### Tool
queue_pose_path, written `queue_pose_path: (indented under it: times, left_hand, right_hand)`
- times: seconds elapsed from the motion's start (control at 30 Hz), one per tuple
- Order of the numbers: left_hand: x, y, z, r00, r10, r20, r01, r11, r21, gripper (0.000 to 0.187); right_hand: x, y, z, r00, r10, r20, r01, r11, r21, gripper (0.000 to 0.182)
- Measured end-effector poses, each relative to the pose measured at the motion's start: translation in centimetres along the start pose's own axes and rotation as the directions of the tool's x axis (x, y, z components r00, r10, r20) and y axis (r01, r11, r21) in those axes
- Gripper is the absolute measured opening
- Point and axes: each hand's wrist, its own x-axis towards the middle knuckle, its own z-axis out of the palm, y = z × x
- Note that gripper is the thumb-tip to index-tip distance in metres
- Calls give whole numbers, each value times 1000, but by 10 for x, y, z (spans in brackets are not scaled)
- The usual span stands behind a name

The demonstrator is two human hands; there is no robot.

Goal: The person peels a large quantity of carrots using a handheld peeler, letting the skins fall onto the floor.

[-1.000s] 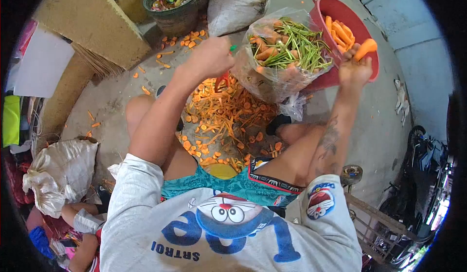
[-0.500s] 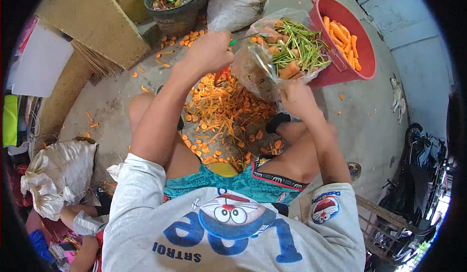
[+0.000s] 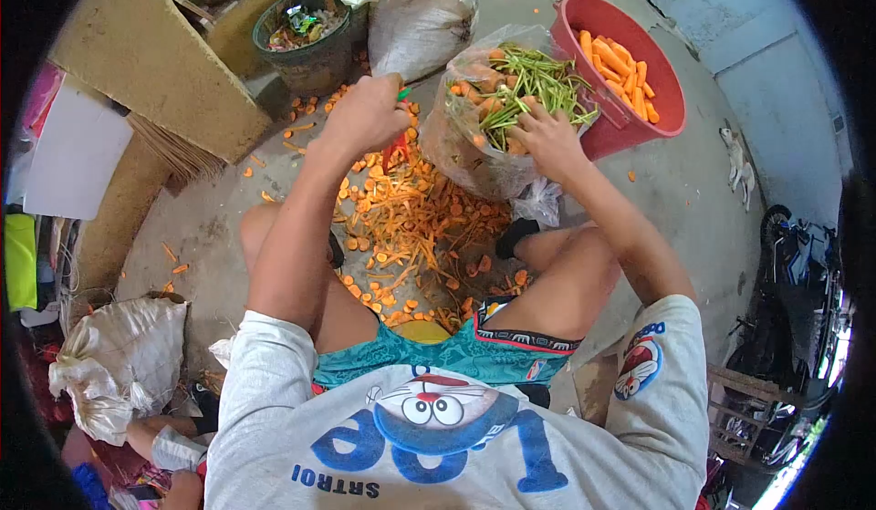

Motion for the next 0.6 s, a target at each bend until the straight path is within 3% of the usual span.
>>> queue_pose_path:
  times: [0.1,0.17,0.2,0.23,0.27,0.3,0.33,0.37,0.4,0.43,0.5,0.53,0.6]
  left_hand:
    - [1,-9,-6,999,-14,-36,15,1000,15,24]
    - [-3,-10,-7,998,-39,-56,40,999,10,24]
    - [-5,-6,-14,997,-46,-60,47,999,11,26]
    - [-5,-4,-17,996,-51,-67,52,999,16,27]
    - [-5,-3,-15,996,-55,-70,56,998,15,27]
    - [-4,-2,-14,997,-44,-65,44,999,10,27]
    - [-3,-2,-13,998,-31,-62,31,999,6,27]
    - [-2,-1,-12,998,-17,-60,18,1000,5,26]
    - [-1,0,-9,998,-17,-65,18,1000,14,26]
    - [0,4,-5,998,30,-56,-30,1000,7,26]
    - [0,14,0,997,61,-55,-60,998,10,26]
    - [-2,21,3,993,101,-57,-101,995,7,27]
    - [-4,30,13,979,183,-89,-185,983,-8,31]
  right_hand:
    - [-10,14,-14,983,115,-143,-106,992,67,39]
    - [-16,18,-44,916,357,-182,-315,922,224,44]
    - [-17,22,-50,921,348,-174,-308,926,220,44]
    - [-16,25,-54,796,489,-357,-342,849,402,43]
    - [-13,26,-56,608,630,-483,-316,750,581,41]
    - [-6,25,-57,607,630,-485,-312,750,584,41]
    - [4,24,-58,451,836,-311,-43,368,929,38]
    - [14,22,-59,380,925,-23,302,-100,948,36]
    - [17,15,-66,456,878,145,344,-324,881,37]
    - [21,6,-65,458,878,142,354,-326,877,37]
    - [31,-14,-56,512,769,383,254,-561,788,35]
    - [36,-23,-52,523,760,385,257,-572,779,35]
    - [39,-44,-45,571,626,531,402,-777,484,33]
